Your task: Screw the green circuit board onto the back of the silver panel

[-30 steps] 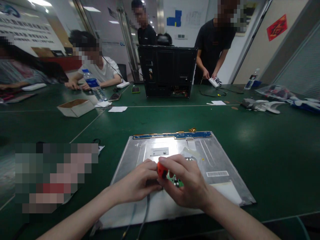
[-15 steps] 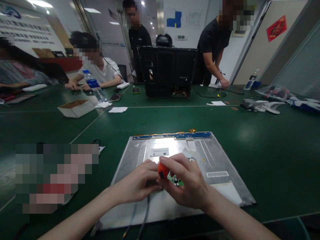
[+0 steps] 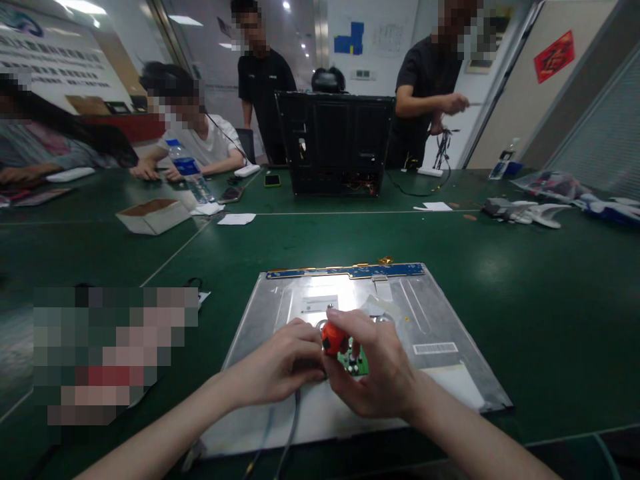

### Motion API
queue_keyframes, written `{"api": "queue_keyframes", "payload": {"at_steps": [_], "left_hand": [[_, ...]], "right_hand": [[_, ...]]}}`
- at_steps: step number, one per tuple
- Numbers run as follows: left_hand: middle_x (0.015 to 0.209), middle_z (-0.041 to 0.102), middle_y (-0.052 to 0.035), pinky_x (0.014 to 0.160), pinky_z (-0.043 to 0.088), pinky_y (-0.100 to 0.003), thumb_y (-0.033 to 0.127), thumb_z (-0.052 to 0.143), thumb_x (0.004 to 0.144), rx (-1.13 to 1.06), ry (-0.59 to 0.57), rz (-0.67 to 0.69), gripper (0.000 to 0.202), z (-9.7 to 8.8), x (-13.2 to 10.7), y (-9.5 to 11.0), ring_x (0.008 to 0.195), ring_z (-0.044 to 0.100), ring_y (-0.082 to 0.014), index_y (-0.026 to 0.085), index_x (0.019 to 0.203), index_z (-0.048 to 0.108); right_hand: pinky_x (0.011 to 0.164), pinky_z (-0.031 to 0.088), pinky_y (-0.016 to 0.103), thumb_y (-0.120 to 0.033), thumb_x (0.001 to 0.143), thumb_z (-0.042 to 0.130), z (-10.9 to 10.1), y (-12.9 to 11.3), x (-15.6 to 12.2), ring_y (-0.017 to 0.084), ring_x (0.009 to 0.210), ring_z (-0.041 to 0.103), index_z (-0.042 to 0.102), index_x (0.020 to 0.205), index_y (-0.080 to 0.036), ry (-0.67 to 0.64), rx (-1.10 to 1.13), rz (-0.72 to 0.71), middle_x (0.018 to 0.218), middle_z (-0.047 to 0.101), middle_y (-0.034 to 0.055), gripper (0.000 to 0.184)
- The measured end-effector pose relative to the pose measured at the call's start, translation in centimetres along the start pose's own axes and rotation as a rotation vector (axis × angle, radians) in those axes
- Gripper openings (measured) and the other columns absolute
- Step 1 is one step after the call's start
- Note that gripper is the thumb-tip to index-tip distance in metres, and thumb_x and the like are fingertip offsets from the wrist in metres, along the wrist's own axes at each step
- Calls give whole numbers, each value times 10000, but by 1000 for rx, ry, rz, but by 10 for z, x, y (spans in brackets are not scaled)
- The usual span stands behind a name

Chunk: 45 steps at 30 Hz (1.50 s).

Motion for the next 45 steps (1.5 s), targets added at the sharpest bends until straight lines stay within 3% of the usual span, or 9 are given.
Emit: {"api": "queue_keyframes", "payload": {"at_steps": [8,15,18,21,24,27,33,38,45], "left_hand": [[856,622,-31,737,449,-291,178,568,925,-2,-14,-4,119,2,-1,-5,838,585,-190,159,813,603],[934,651,-35,819,452,-329,128,596,892,-33,-13,-5,90,-2,0,1,898,586,-204,193,897,658],[883,642,-35,788,457,-323,148,587,896,-37,-26,-1,83,0,0,-2,862,587,-199,182,860,653],[819,619,-31,757,457,-315,176,563,922,-16,-20,1,158,1,0,-5,815,586,-190,163,770,606],[877,631,-41,753,457,-311,175,559,925,-5,-24,4,138,2,-1,-6,841,589,-194,159,793,596],[875,620,-35,760,454,-312,165,567,912,-10,-19,19,115,2,-1,-4,855,580,-198,164,799,587],[848,612,-30,758,459,-322,166,574,899,-14,11,13,71,-1,1,0,838,570,-204,185,892,642],[830,611,-26,781,462,-329,168,556,906,-8,12,17,99,-2,1,5,814,569,-195,183,853,639],[848,621,-33,762,471,-320,201,534,925,5,-28,-34,120,0,1,1,802,568,-189,169,861,631]], "right_hand": [[596,544,257,-232,952,578,2,3,-1,166,816,646,425,1423,-222,-8,-46,50,1012,665,76,496],[580,543,267,-140,914,536,-1,-1,0,179,820,666,305,1468,-130,6,-37,23,1037,691,115,601],[610,557,261,-120,892,546,-1,-1,1,177,862,669,331,1442,-156,18,16,8,1047,690,105,592],[605,556,269,-213,940,563,0,2,0,184,862,659,367,1421,-206,7,30,21,1010,668,84,520],[607,555,271,-275,959,578,1,4,-1,174,826,644,427,1403,-256,-4,-22,58,1020,637,74,469],[604,551,266,-248,960,568,3,4,-2,160,779,632,432,1432,-257,-20,-68,71,1001,642,68,492],[527,506,252,-183,955,521,2,1,0,152,691,604,293,1493,-186,-35,-34,44,938,667,64,585],[546,515,238,-113,891,533,2,-1,2,151,736,612,329,1441,-169,-24,27,21,975,669,74,590],[551,516,226,-260,955,587,2,4,-1,149,753,607,383,1416,-246,-19,38,49,955,633,45,505]]}}
Point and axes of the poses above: each hand's wrist, its own x-axis towards the middle knuckle, its own z-axis out of the palm, y = z × x, the point moved 6 cm from there along x, towards the middle knuckle
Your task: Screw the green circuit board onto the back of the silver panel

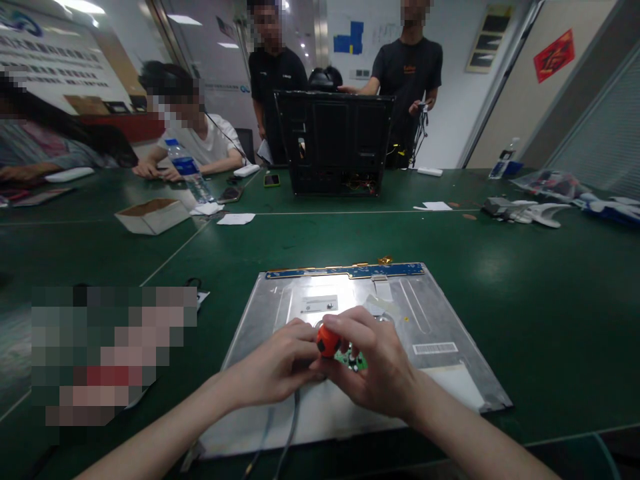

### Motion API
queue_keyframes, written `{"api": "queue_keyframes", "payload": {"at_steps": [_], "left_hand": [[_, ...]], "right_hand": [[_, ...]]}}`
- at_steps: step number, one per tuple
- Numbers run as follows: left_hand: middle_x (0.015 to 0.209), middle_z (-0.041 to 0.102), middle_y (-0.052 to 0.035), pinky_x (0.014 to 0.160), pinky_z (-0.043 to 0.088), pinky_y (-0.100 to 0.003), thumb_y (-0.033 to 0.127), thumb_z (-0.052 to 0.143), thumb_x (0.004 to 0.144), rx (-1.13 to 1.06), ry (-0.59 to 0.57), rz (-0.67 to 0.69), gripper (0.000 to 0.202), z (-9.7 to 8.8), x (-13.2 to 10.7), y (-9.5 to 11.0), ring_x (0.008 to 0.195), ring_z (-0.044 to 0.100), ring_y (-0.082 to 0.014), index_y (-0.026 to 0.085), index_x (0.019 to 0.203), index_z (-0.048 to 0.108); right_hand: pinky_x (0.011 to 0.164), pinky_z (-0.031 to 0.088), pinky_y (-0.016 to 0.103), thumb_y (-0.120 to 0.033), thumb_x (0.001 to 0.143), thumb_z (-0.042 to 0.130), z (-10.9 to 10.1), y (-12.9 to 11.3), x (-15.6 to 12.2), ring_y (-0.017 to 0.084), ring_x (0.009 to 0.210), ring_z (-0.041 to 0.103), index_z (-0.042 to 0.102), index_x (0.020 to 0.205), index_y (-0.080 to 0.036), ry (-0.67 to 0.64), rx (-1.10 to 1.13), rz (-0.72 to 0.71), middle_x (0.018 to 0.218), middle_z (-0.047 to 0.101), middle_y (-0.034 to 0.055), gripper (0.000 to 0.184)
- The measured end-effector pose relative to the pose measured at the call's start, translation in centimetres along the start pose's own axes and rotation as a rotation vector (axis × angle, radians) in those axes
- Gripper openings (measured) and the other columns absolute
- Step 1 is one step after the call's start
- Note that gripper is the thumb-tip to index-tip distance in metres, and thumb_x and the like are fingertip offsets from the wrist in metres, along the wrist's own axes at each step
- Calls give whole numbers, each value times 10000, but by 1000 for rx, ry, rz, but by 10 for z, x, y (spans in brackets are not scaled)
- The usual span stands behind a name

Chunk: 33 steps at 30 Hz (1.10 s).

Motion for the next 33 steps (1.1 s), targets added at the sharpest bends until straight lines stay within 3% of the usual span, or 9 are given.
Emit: {"api": "queue_keyframes", "payload": {"at_steps": [5,11,14,19,27,30,33], "left_hand": [[847,614,-30,794,471,-344,155,569,880,3,26,18,83,-1,0,-1,833,564,-203,181,878,648],[912,653,-48,812,475,-349,125,573,885,-30,1,23,117,1,-1,-1,881,581,-208,186,905,670],[903,648,-51,785,473,-339,158,561,918,-4,18,32,102,0,-1,0,864,582,-204,173,878,654],[854,626,-39,738,465,-315,217,535,949,1,26,53,133,-1,0,0,805,573,-190,169,877,637],[868,628,-38,777,472,-335,163,569,893,-4,27,30,88,-2,-1,1,864,575,-214,187,903,654],[856,626,-35,776,466,-332,161,562,899,-5,26,24,97,-1,-1,3,842,570,-203,184,875,653],[852,621,-40,764,467,-328,196,538,930,6,26,22,133,-1,0,2,823,565,-197,177,850,641]], "right_hand": [[569,535,250,-202,952,544,-2,-3,2,161,762,627,386,1422,-203,5,-46,-5,985,670,75,496],[592,545,269,-111,866,527,-3,-6,2,172,784,653,327,1443,-100,5,-28,-39,1004,686,114,611],[614,553,270,-122,868,540,-2,-5,2,173,817,656,344,1431,-132,21,-5,-45,986,685,92,596],[591,545,262,-270,949,584,-1,-1,1,161,791,644,424,1407,-238,14,-66,-4,986,663,62,486],[574,548,267,-154,933,512,-2,-7,2,168,757,654,300,1483,-122,-7,-83,-34,974,692,93,590],[629,569,266,-113,889,515,-4,-7,2,168,820,669,308,1463,-144,20,-36,-48,1016,692,95,611],[610,560,263,-192,924,542,-3,-4,2,171,814,661,325,1450,-189,13,-16,-35,992,678,77,569]]}}
Point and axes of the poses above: each hand's wrist, its own x-axis towards the middle knuckle, its own z-axis out of the palm, y = z × x, the point moved 6 cm from there along x, towards the middle knuckle
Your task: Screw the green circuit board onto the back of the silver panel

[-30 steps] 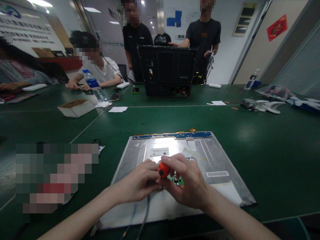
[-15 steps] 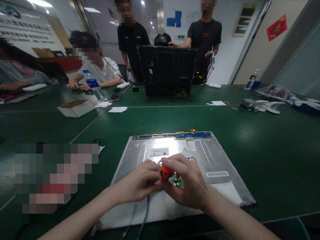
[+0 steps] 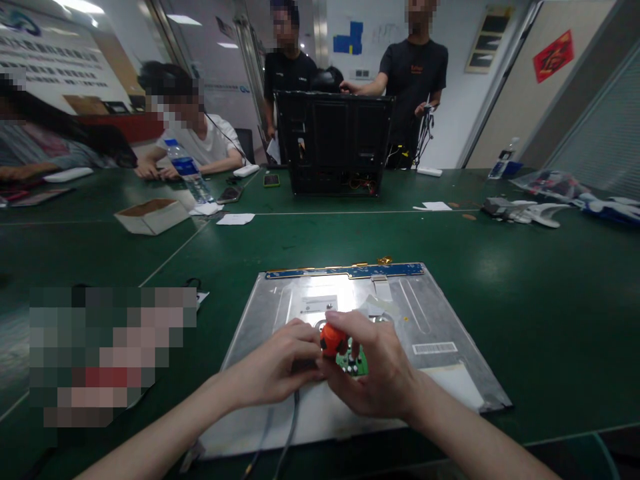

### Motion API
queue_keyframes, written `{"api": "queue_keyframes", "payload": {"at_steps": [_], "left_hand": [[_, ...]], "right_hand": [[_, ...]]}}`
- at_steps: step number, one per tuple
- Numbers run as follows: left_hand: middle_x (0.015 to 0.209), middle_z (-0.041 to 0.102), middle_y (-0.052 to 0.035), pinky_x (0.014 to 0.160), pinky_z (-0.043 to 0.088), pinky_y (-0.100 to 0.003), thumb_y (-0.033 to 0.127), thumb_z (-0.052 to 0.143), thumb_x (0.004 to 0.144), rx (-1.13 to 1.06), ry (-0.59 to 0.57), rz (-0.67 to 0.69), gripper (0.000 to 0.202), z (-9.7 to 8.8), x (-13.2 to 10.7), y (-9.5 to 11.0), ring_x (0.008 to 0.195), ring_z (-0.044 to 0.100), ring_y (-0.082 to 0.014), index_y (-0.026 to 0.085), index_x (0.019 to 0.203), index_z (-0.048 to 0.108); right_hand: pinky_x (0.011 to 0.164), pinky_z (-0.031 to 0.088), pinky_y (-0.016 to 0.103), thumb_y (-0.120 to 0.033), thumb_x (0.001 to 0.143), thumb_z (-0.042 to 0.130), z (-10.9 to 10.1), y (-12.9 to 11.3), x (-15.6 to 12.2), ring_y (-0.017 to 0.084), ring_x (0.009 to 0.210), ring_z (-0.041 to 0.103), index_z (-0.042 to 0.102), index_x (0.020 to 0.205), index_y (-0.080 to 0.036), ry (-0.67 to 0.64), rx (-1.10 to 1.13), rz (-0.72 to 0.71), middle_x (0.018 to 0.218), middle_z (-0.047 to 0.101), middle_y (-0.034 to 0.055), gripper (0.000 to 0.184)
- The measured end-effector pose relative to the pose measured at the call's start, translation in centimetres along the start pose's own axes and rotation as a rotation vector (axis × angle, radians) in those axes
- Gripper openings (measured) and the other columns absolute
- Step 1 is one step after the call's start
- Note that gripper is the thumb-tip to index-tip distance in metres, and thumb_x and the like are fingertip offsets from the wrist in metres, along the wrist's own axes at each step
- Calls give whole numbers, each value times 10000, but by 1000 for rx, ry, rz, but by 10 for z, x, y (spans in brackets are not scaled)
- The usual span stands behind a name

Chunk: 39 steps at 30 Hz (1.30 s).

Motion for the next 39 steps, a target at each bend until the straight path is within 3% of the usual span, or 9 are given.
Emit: {"api": "queue_keyframes", "payload": {"at_steps": [4,12,15,21,29,39], "left_hand": [[858,622,-41,738,467,-312,187,539,918,-15,-21,-8,114,2,0,-5,822,566,-194,169,852,630],[864,637,-43,782,481,-335,193,566,908,-31,-16,-8,99,0,1,-2,850,573,-210,189,902,664],[869,643,-49,790,478,-337,190,563,912,-20,-11,-13,106,0,1,-1,843,573,-206,181,879,663],[845,630,-32,779,471,-332,184,545,930,-31,1,25,114,0,0,-3,809,577,-190,178,880,648],[871,636,-42,781,470,-328,190,575,906,-47,15,9,81,-1,1,-1,871,583,-219,194,898,656],[861,617,-39,774,474,-321,184,556,912,-37,-19,-16,87,3,-1,-7,853,575,-208,169,881,636]], "right_hand": [[592,537,255,-284,955,580,1,3,-1,163,783,640,396,1417,-248,-2,-24,30,965,661,54,499],[563,537,250,-164,935,505,2,-1,0,149,678,637,275,1491,-141,-28,-57,3,946,703,82,603],[574,547,252,-136,900,509,1,-2,0,150,701,647,291,1460,-146,1,-31,-13,966,700,84,601],[561,526,248,-286,964,564,1,2,0,160,751,646,399,1410,-232,6,-38,21,939,680,55,478],[520,523,242,-142,922,505,2,-2,0,134,618,609,306,1475,-139,-19,-55,2,909,703,65,588],[559,513,248,-250,955,573,3,3,0,149,716,626,433,1388,-226,-7,-60,41,941,673,55,456]]}}
Point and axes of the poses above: each hand's wrist, its own x-axis towards the middle knuckle, its own z-axis out of the palm, y = z × x, the point moved 6 cm from there along x, towards the middle knuckle
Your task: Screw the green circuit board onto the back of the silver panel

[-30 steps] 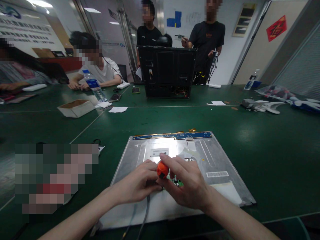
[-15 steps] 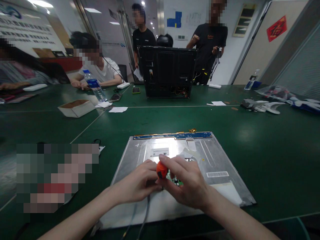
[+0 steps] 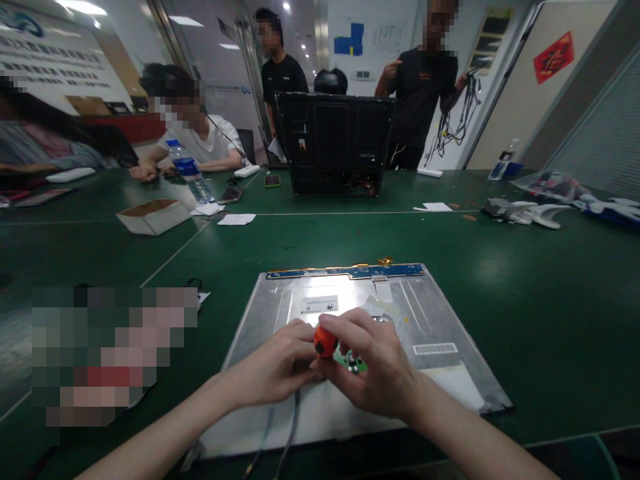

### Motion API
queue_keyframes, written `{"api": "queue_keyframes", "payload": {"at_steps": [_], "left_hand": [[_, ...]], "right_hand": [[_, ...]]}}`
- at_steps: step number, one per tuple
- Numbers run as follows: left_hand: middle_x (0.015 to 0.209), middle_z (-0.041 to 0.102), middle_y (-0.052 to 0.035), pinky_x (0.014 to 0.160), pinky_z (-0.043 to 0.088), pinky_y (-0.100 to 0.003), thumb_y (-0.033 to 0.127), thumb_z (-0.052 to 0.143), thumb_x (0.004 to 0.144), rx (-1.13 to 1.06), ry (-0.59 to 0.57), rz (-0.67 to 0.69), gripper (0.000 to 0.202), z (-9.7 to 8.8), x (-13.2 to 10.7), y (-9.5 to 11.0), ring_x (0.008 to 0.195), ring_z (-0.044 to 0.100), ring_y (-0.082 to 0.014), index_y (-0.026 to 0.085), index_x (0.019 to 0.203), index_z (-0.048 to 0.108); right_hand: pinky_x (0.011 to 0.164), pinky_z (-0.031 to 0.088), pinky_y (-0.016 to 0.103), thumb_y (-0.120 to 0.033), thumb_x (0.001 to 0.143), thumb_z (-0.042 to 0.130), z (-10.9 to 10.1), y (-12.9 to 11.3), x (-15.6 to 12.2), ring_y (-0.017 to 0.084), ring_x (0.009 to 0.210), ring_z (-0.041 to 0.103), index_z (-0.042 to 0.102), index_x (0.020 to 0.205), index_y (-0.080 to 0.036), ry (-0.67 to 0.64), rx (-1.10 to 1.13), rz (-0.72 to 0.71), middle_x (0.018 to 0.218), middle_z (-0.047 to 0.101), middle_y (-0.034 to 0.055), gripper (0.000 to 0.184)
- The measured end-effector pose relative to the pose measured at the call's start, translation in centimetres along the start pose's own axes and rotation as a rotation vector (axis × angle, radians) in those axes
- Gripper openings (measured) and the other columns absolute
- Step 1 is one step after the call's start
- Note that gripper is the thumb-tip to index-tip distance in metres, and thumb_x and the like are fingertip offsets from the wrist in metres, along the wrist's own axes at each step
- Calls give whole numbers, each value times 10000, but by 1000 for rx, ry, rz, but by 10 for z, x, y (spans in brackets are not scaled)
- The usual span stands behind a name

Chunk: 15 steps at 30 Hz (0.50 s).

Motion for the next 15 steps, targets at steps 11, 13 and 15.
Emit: {"api": "queue_keyframes", "payload": {"at_steps": [11,13,15], "left_hand": [[831,624,-38,762,473,-321,183,530,922,21,37,32,138,-5,3,10,799,568,-195,186,899,666],[826,616,-37,747,472,-314,185,531,918,30,37,35,132,-4,3,7,799,568,-193,177,866,651],[822,608,-33,744,468,-308,173,552,898,27,26,41,119,-2,2,4,814,569,-195,170,804,623]], "right_hand": [[539,514,244,-248,948,546,-1,-3,-2,149,687,621,337,1444,-174,0,31,-42,936,688,66,543],[539,501,242,-293,968,557,0,-2,-1,152,713,623,367,1435,-199,-11,11,-26,934,682,60,514],[543,495,247,-278,980,537,1,-1,-1,153,712,621,373,1452,-198,-34,-26,-15,921,680,59,505]]}}
Point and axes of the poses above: each hand's wrist, its own x-axis towards the middle knuckle, its own z-axis out of the palm, y = z × x, the point moved 6 cm from there along x, towards the middle knuckle
